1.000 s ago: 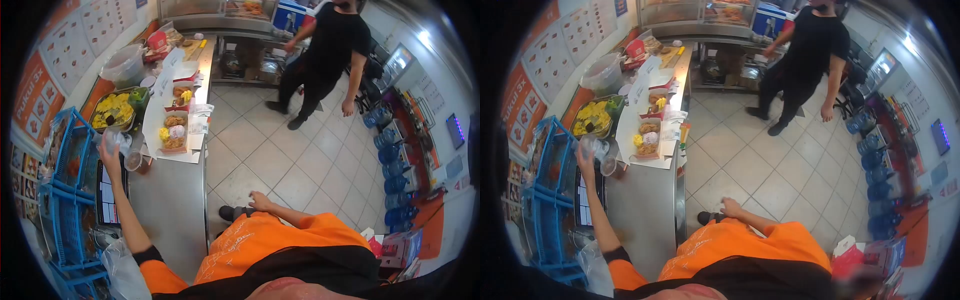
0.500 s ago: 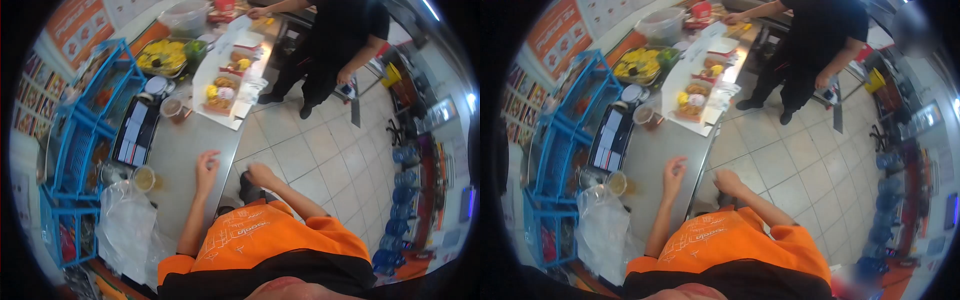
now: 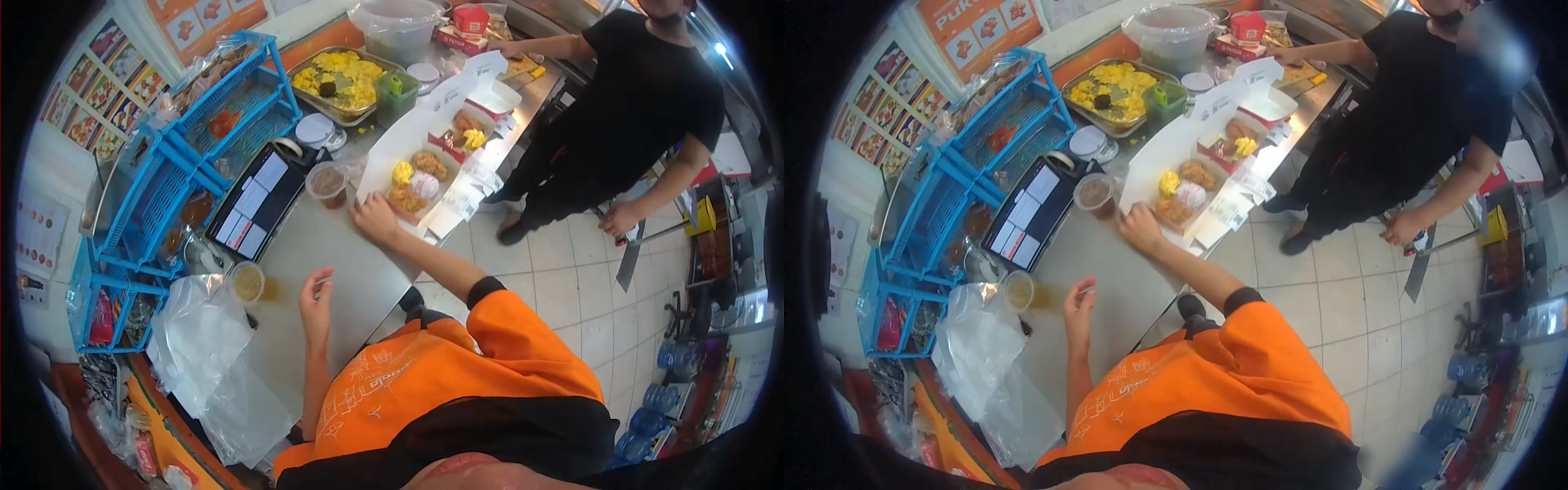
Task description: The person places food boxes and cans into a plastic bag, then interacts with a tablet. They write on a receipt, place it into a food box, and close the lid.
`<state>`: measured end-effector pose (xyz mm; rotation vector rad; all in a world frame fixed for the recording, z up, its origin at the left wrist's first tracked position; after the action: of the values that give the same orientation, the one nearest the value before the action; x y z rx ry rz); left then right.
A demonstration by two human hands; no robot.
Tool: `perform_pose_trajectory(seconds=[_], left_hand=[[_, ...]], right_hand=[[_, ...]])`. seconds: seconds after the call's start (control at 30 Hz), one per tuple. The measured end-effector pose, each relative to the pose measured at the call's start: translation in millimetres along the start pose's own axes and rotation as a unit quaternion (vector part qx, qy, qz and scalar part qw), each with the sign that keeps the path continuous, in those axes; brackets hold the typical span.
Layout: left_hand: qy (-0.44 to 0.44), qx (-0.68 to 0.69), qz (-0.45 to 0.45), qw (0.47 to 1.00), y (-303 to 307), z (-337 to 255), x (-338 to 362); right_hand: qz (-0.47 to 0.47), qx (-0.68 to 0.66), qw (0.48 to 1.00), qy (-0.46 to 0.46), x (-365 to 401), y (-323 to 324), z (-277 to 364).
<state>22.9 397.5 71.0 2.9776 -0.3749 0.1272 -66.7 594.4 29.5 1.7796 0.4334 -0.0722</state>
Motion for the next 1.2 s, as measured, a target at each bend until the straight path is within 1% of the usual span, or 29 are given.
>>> perform_pose_trajectory(seconds=[0.07,0.1,0.13,0.2,0.23,0.27,0.3,0.33,0.37,0.4,0.43,0.5,0.53,0.6,0.63,0.7,0.73,0.77,0.83,0.87,0.9,0.97,1.0,1.03,1.07,1.1,1.13,1.17,1.2], left_hand=[[-0.004,0.01,-0.036,0.999,-7.8,-8.1,-20.5],[0.0,0.009,-0.062,0.998,-12.7,-12.5,-30.1],[0.007,0.007,-0.086,0.996,-17.3,-13.7,-37.2],[-0.005,0.013,-0.112,0.994,-26.0,-10.6,-46.0],[-0.019,0.019,-0.141,0.99,-29.6,-10.7,-48.4],[-0.019,0.019,-0.139,0.99,-38.0,-10.0,-48.5],[0.042,0.034,-0.102,0.993,-49.9,-1.0,-46.3],[0.102,0.05,-0.067,0.991,-63.9,6.2,-45.7],[0.105,0.049,-0.068,0.991,-76.2,1.7,-45.2],[0.155,0.061,0.029,0.986,-105.2,1.0,-41.2],[0.209,0.072,0.122,0.968,-132.1,3.5,-31.8],[0.243,0.136,0.221,0.935,-174.3,3.6,-26.1],[0.253,0.128,0.243,0.928,-190.4,-0.4,-25.2],[0.269,0.125,0.255,0.92,-209.5,0.5,-25.3],[0.26,0.155,0.277,0.912,-218.3,2.5,-25.4],[0.255,0.189,0.286,0.904,-225.7,4.8,-25.9],[0.254,0.19,0.29,0.903,-227.2,2.3,-26.9],[0.255,0.191,0.294,0.901,-228.7,-0.1,-27.1],[0.264,0.242,0.281,0.89,-232.7,-5.0,-30.0],[0.267,0.289,0.277,0.877,-234.8,-9.2,-29.2],[0.269,0.293,0.266,0.878,-234.7,-12.6,-27.5],[0.274,0.5,0.244,0.784,-235.2,-31.1,-25.5],[0.273,0.502,0.237,0.786,-227.3,-32.5,-18.0],[0.236,0.388,0.132,0.881,-201.7,-23.6,-10.5],[0.194,0.262,0.02,0.945,-172.8,-17.9,-3.3],[0.13,0.209,-0.045,0.968,-148.2,-4.5,2.5],[0.068,0.151,-0.113,0.98,-121.8,8.9,13.1],[0.024,0.045,-0.17,0.984,-96.5,4.3,17.7],[-0.014,-0.066,-0.225,0.972,-72.6,-1.0,18.2]], right_hand=[[-0.044,-0.135,0.986,0.092,18.9,12.6,8.4],[-0.076,-0.239,0.959,0.134,30.4,12.0,12.1],[-0.24,-0.197,0.933,0.184,47.2,42.2,12.8],[-0.241,-0.263,0.898,0.258,78.7,74.8,16.9],[-0.24,-0.263,0.898,0.258,98.7,80.1,12.0],[-0.192,-0.332,0.904,0.191,117.2,77.7,-5.9],[-0.141,-0.398,0.898,0.12,131.8,74.1,-28.3],[-0.159,-0.448,0.88,-0.011,140.7,77.7,-72.1],[-0.172,-0.489,0.843,-0.141,151.4,74.6,-115.0],[-0.199,-0.406,0.848,-0.275,162.6,64.9,-152.6],[-0.216,-0.314,0.832,-0.403,177.2,54.1,-183.3],[-0.117,-0.293,0.861,-0.398,183.7,23.7,-206.6],[-0.105,-0.3,0.863,-0.394,183.3,18.9,-207.3],[0.004,-0.38,0.85,-0.364,177.1,4.1,-198.5],[0.013,-0.387,0.851,-0.356,175.4,6.2,-197.2],[-0.073,-0.522,0.728,-0.438,185.6,7.4,-208.3],[-0.062,-0.476,0.775,-0.411,189.7,1.6,-210.9],[-0.054,-0.482,0.775,-0.404,185.6,13.3,-210.8],[-0.013,-0.658,0.627,-0.417,179.6,32.7,-204.9],[-0.01,-0.683,0.609,-0.404,175.3,50.5,-198.7],[0.0,-0.687,0.608,-0.398,177.3,63.2,-185.8],[0.02,-0.759,0.551,-0.346,182.6,83.5,-147.8],[0.026,-0.762,0.55,-0.342,187.2,87.0,-136.0],[0.104,-0.782,0.535,-0.302,189.9,87.5,-113.9],[0.184,-0.795,0.517,-0.259,189.5,87.7,-95.0],[0.197,-0.794,0.517,-0.253,182.1,88.7,-92.3],[0.144,-0.734,0.637,-0.184,159.1,103.1,-99.0],[0.086,-0.66,0.738,-0.106,139.9,114.6,-98.3],[0.163,-0.771,0.576,-0.217,142.5,77.8,-86.0]])
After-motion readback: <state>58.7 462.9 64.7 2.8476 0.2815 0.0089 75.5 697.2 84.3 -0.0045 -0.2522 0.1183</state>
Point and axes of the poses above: each hand's wrist, its own x-axis away from the middle knuckle, its own y-axis out of the back of the hand, z = x × y, the point moved 7 cm from there along -x, towards the middle knuckle, and after that the axes turned 2 degrees about x, right-handed, at the moved point
